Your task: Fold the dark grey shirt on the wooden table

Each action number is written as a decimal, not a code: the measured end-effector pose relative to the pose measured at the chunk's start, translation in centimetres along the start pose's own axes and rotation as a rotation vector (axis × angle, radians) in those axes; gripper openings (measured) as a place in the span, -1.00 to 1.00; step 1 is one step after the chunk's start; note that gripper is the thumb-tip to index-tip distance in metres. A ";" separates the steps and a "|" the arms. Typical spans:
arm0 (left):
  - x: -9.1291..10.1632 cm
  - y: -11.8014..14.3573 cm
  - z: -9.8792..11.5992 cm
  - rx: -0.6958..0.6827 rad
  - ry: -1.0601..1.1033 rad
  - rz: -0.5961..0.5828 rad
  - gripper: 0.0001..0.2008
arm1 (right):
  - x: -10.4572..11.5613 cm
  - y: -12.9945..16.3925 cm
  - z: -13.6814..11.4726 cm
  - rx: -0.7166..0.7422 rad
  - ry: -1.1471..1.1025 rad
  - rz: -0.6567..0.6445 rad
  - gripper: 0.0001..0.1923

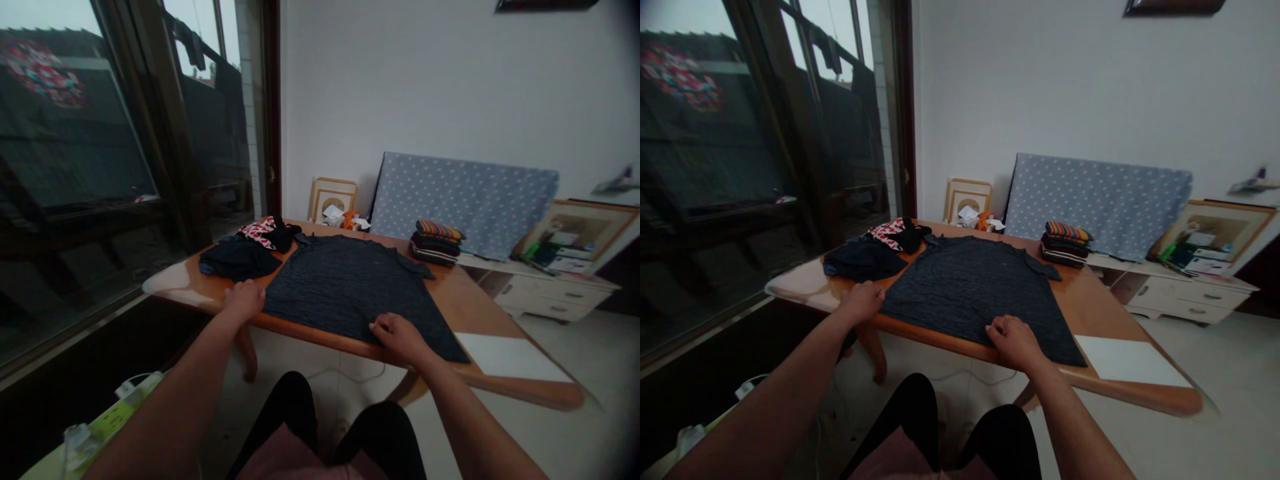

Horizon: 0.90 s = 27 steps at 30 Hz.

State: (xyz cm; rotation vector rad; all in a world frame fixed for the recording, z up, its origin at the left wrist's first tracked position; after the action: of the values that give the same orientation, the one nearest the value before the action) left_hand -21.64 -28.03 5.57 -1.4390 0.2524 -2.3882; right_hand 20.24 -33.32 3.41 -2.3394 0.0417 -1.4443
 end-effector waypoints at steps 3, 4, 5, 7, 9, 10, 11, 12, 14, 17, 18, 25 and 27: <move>-0.3 0.4 1.7 -0.199 -0.013 -0.007 -0.88 | 0.1 0.0 -1.1 0.030 -0.012 0.045 -0.70; -0.7 0.7 2.2 -0.274 0.043 -0.067 -0.84 | 0.0 0.0 -1.6 0.050 -0.028 0.053 -0.72; -1.2 1.0 2.6 -0.339 0.105 -0.136 -0.81 | -0.1 0.0 -2.1 0.071 -0.044 0.053 -0.73; -2.0 1.6 3.0 -0.423 0.177 -0.235 -0.76 | -0.5 0.2 -3.1 0.112 -0.064 0.026 -0.74; -2.6 1.9 2.8 -0.448 0.172 -0.249 -0.74 | -0.9 0.4 -3.8 0.131 -0.064 -0.015 -0.76; -2.7 2.0 2.6 -0.450 0.159 -0.242 -0.74 | -1.0 0.4 -4.1 0.129 -0.060 -0.031 -0.78; -2.8 2.0 2.5 -0.450 0.148 -0.235 -0.74 | -1.1 0.5 -4.3 0.123 -0.058 -0.039 -0.80; -2.8 2.0 2.4 -0.451 0.141 -0.228 -0.75 | -1.1 0.5 -4.5 0.114 -0.056 -0.037 -0.81; -2.9 2.0 2.4 -0.453 0.132 -0.208 -0.79 | -1.1 0.4 -4.9 0.107 -0.055 -0.024 -0.81; -2.9 1.9 2.8 -0.438 0.113 -0.179 -0.85 | -1.2 0.1 -5.6 0.114 -0.052 -0.025 -0.80; -2.9 1.9 2.8 -0.431 0.103 -0.173 -0.86 | -1.3 0.1 -5.7 0.109 -0.047 -0.027 -0.82; -3.0 2.2 3.0 -0.460 0.021 -0.188 -0.80 | -2.1 -0.3 -5.4 0.081 -0.013 -0.023 -0.84; -3.0 2.4 3.1 -0.460 0.004 -0.184 -0.76 | -2.3 -0.3 -5.3 0.078 -0.003 -0.017 -0.85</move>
State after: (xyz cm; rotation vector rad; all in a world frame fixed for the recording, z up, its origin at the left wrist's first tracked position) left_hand -17.16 -29.05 3.78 -1.7139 0.7407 -2.5932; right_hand 14.54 -34.15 3.61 -2.2841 -0.0356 -1.4245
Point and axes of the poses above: each hand's wrist, its own y-axis away from the middle knuckle, its own x-axis out of the back of the hand, z = x × y, the point moved 3 cm from there along -y, towards the middle knuckle, and after that the axes turned 12 degrees about z, right-handed, at the moved point
